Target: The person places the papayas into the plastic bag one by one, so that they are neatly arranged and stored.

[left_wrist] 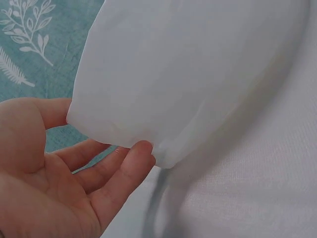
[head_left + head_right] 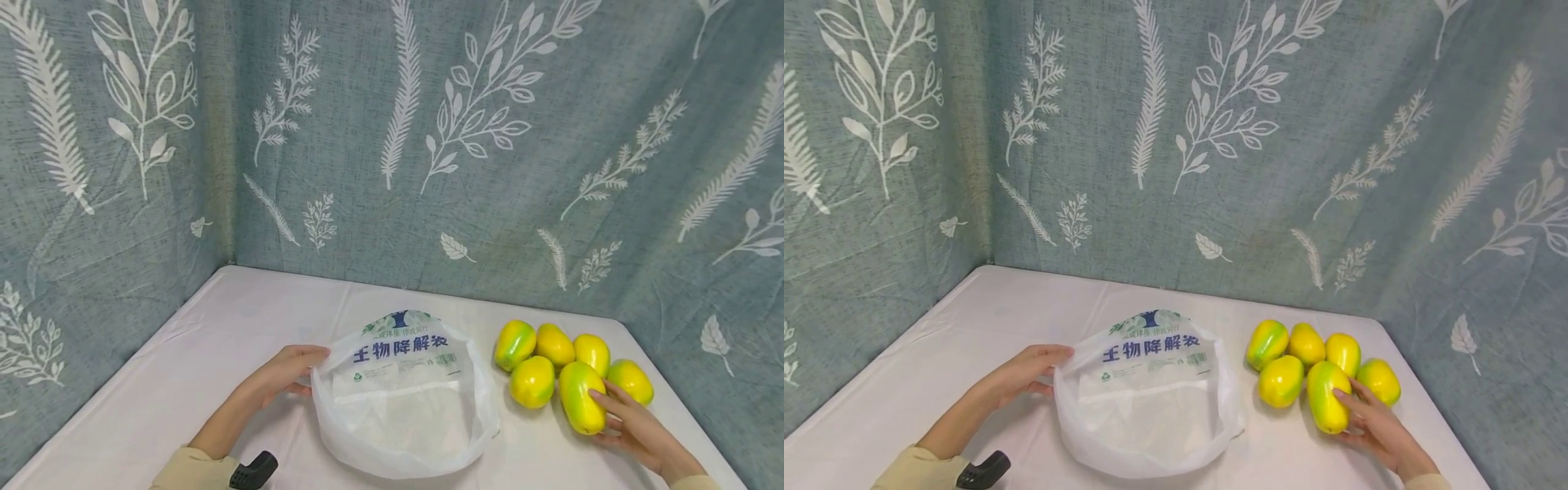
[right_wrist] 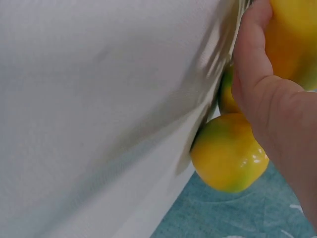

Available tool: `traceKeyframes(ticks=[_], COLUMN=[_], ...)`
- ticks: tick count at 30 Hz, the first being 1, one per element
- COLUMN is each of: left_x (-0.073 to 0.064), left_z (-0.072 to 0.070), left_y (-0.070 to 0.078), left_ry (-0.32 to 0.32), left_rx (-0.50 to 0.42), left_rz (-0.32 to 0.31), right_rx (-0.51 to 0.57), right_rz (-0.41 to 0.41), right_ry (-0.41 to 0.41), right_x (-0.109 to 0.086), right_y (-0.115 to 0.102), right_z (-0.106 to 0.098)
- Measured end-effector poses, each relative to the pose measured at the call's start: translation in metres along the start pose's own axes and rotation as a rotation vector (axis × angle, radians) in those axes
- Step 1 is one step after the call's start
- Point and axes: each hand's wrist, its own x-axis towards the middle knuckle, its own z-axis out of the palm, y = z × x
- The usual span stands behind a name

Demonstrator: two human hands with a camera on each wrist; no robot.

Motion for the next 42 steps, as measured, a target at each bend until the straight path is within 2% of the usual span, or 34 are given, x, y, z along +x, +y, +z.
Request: traceKeyframes(ticks=[13,18,22,30,35,42], left_x=[-0.004,-0.005,-0.005,-0.006,-0.007,-0.006], left_z=[0.002,0.004,0.006,0.007,0.007,0.008], left_y=[0.003,0.003,0.003,0.002,0.002,0.002], left_ry=[-0.036,-0.041,-0.027,-0.013,-0.005,0.008], left_rx=[-0.014,-0.023,-0.032,-0.061,-0.065,-0.061], left_rz=[-0.026,-0.025,-0.025,-0.026,-0.031,-0.043], right_rx=[0.055,0.123,0.176,0.272,0.255,0.261], right_rz=[-0.092,-0.178,-0.212,-0.220,-0.233,-0.202], right_ry=[-0.041,-0.112,-0.157,-0.162,-0.208,-0.267], right_x=[-0.008,-0.011,-0.013,-0.017,-0.018,-0.013], right_y=[-0.011,-0.021,-0.036,-0.070,-0.088,-0.101], right_z=[-0.003,0.006,0.019,0.067,0.107,0.155])
